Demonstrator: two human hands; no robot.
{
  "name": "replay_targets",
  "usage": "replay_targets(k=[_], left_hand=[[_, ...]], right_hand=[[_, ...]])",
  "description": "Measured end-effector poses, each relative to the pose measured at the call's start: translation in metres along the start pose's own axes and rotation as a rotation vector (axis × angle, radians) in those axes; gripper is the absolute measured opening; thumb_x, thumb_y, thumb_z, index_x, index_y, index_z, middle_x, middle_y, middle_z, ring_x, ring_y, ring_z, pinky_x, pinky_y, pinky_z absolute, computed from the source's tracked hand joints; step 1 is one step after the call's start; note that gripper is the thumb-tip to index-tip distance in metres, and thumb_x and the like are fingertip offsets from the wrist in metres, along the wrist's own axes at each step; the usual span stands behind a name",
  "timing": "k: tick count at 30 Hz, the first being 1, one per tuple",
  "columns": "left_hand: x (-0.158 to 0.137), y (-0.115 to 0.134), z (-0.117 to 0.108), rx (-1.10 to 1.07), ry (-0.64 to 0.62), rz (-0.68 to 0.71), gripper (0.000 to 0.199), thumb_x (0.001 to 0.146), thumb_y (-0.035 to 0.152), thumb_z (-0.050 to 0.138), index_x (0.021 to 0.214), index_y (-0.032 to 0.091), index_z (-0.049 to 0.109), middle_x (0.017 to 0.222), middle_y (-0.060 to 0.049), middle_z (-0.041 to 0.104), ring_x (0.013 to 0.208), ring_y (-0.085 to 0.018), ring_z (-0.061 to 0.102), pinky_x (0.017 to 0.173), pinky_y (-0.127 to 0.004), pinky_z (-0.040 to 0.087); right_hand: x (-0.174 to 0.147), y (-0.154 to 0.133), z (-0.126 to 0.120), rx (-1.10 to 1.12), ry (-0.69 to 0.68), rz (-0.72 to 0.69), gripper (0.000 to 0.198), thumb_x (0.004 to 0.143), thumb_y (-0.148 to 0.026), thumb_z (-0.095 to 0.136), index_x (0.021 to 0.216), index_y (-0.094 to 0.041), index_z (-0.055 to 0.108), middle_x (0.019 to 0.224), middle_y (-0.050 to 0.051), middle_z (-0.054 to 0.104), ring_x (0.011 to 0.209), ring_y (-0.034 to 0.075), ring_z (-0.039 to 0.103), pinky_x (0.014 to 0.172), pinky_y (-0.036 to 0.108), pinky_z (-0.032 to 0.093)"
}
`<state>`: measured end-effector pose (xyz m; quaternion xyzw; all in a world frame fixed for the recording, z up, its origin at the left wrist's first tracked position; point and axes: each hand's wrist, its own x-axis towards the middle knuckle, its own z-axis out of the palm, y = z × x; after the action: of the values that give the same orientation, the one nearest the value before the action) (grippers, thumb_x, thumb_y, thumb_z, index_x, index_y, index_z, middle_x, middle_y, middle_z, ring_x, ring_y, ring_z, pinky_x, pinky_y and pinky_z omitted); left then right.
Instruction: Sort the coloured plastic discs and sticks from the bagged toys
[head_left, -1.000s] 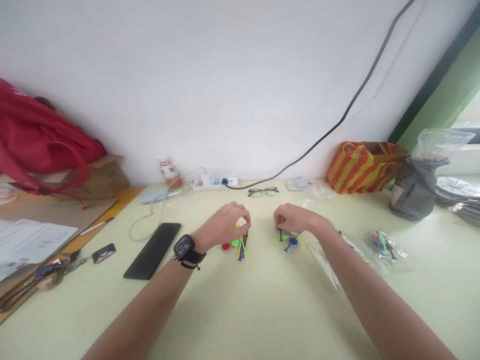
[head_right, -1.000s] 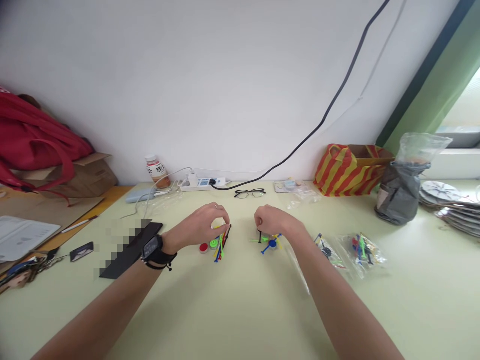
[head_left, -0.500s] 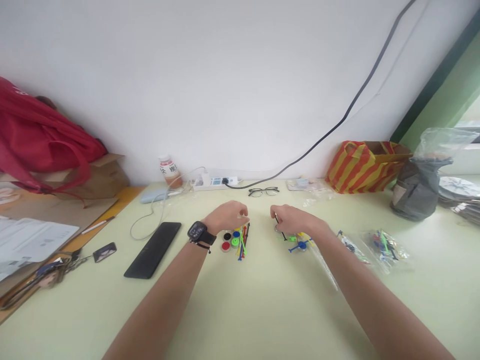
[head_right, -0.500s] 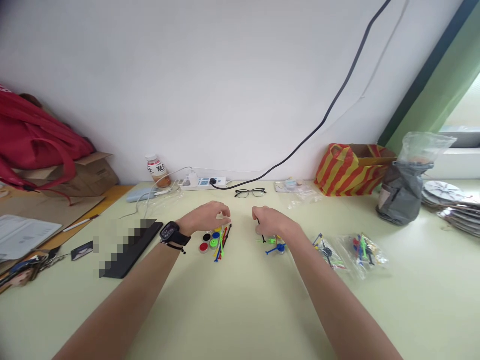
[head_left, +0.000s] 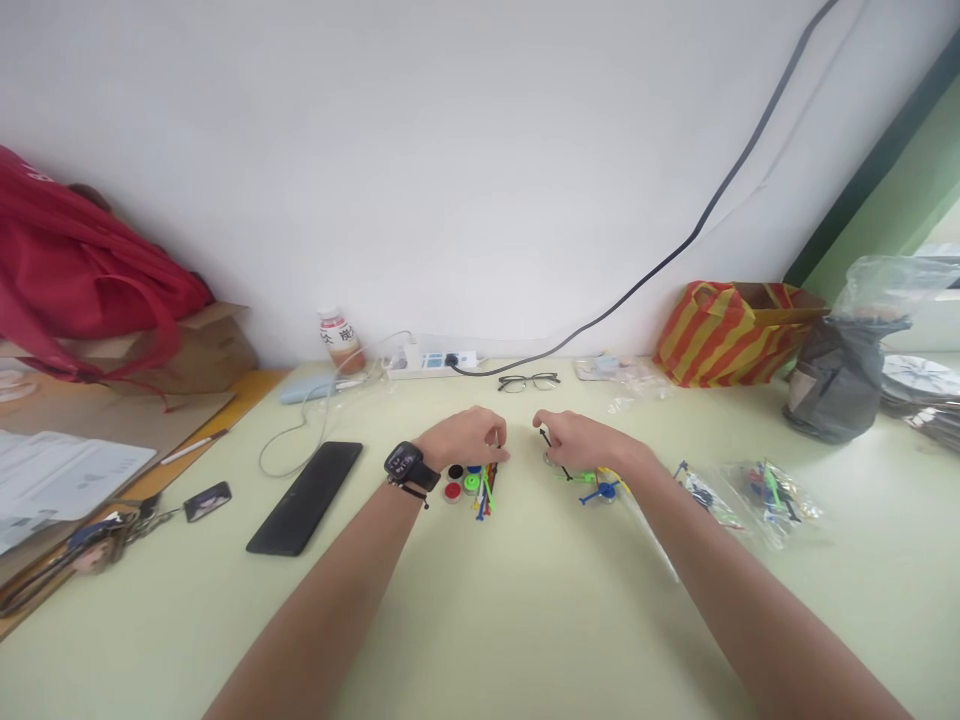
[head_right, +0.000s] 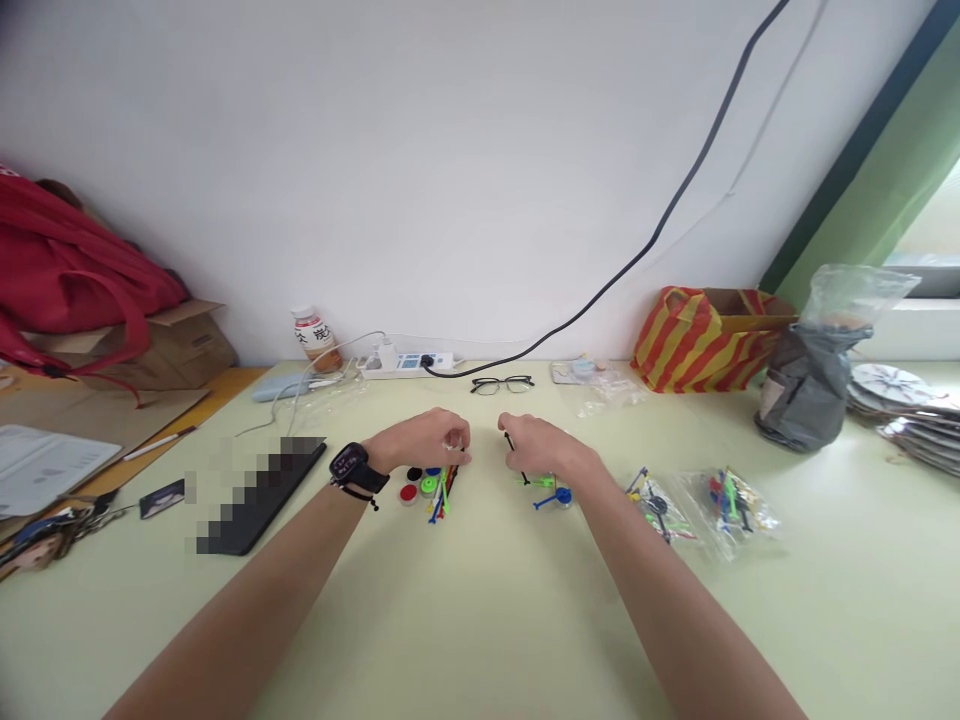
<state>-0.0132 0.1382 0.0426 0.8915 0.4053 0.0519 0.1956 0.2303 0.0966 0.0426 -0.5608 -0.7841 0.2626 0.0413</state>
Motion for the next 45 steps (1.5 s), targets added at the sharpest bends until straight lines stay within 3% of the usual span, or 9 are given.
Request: replay_targets(k=[4, 9, 15, 21, 26, 30, 35, 42, 45], left_hand=[[-0.002, 0.000, -0.001, 0.026, 0.000, -0.008, 0.015, 0.075, 0.035, 0.073, 0.082, 0.022, 0.073, 0.090, -0.005, 0.073, 0.079, -0.021, 0.068, 0.068, -0.029, 0.050], [-0.006, 0.008, -0.012, 0.012, 0.096, 0.029, 0.022, 0.085, 0.039, 0.067, 0.096, 0.021, 0.073, 0.101, -0.008, 0.073, 0.098, -0.025, 0.067, 0.084, -0.034, 0.053], [-0.011, 0.041, -0.025, -0.376, 0.198, 0.211, 0.025, 0.094, 0.042, 0.062, 0.107, 0.021, 0.067, 0.111, -0.006, 0.073, 0.097, -0.020, 0.071, 0.086, -0.033, 0.059], [-0.011, 0.055, -0.026, -0.301, 0.375, 0.305, 0.015, 0.093, 0.027, 0.063, 0.106, 0.021, 0.068, 0.107, -0.004, 0.073, 0.095, -0.017, 0.070, 0.090, -0.031, 0.059], [-0.014, 0.056, -0.030, -0.291, 0.381, 0.314, 0.008, 0.087, 0.020, 0.063, 0.094, 0.019, 0.068, 0.093, -0.003, 0.073, 0.085, -0.016, 0.068, 0.085, -0.030, 0.058], [-0.018, 0.052, -0.026, -0.325, 0.315, 0.263, 0.008, 0.084, 0.021, 0.063, 0.089, 0.019, 0.069, 0.088, -0.003, 0.073, 0.079, -0.016, 0.067, 0.077, -0.029, 0.056], [-0.019, 0.041, -0.013, -0.361, 0.207, 0.185, 0.015, 0.081, 0.026, 0.068, 0.072, 0.019, 0.059, 0.070, 0.001, 0.068, 0.066, -0.015, 0.064, 0.062, -0.026, 0.050], [-0.012, 0.033, 0.004, -0.229, -0.050, 0.205, 0.014, 0.077, 0.033, 0.079, 0.085, 0.022, 0.077, 0.088, -0.001, 0.077, 0.074, -0.018, 0.068, 0.071, -0.029, 0.050], [-0.018, 0.023, -0.012, -0.150, -0.008, 0.159, 0.029, 0.076, 0.044, 0.081, 0.095, 0.022, 0.079, 0.095, -0.003, 0.077, 0.087, -0.022, 0.069, 0.078, -0.030, 0.050]], right_hand=[[0.000, -0.004, 0.000, 0.072, 0.033, -0.003, 0.039, 0.077, -0.016, 0.063, 0.116, -0.020, 0.061, 0.094, 0.006, 0.071, 0.077, 0.020, 0.063, 0.061, 0.028, 0.040], [0.003, -0.007, -0.004, 0.196, 0.086, -0.038, 0.015, 0.081, -0.014, 0.058, 0.094, -0.020, 0.062, 0.093, 0.005, 0.071, 0.080, 0.018, 0.064, 0.066, 0.026, 0.046], [0.000, -0.017, -0.011, 0.634, 0.167, -0.117, 0.009, 0.084, -0.022, 0.056, 0.093, -0.021, 0.056, 0.086, 0.000, 0.063, 0.079, 0.015, 0.060, 0.072, 0.026, 0.049], [-0.004, -0.026, -0.017, 0.846, 0.218, -0.173, 0.008, 0.077, -0.022, 0.057, 0.085, -0.021, 0.058, 0.081, -0.002, 0.059, 0.075, 0.014, 0.057, 0.073, 0.028, 0.048], [-0.007, -0.031, -0.016, 0.904, 0.126, -0.205, 0.013, 0.076, -0.021, 0.056, 0.089, -0.021, 0.057, 0.091, 0.000, 0.062, 0.083, 0.015, 0.060, 0.081, 0.031, 0.050], [-0.006, -0.034, -0.010, 0.784, 0.097, -0.194, 0.008, 0.079, -0.022, 0.054, 0.087, -0.021, 0.052, 0.080, -0.003, 0.055, 0.073, 0.014, 0.052, 0.068, 0.026, 0.044], [0.002, -0.031, 0.001, 0.458, 0.192, -0.007, 0.010, 0.090, -0.024, 0.046, 0.095, -0.022, 0.054, 0.087, -0.001, 0.057, 0.074, 0.014, 0.051, 0.063, 0.024, 0.040], [0.004, -0.017, 0.006, 0.285, 0.077, 0.146, 0.044, 0.089, -0.026, 0.061, 0.131, -0.016, 0.056, 0.093, 0.006, 0.072, 0.071, 0.018, 0.062, 0.061, 0.026, 0.043], [0.001, -0.018, 0.006, 0.234, 0.079, 0.146, 0.049, 0.092, -0.032, 0.062, 0.137, -0.013, 0.055, 0.098, 0.010, 0.074, 0.070, 0.019, 0.064, 0.062, 0.028, 0.043]])
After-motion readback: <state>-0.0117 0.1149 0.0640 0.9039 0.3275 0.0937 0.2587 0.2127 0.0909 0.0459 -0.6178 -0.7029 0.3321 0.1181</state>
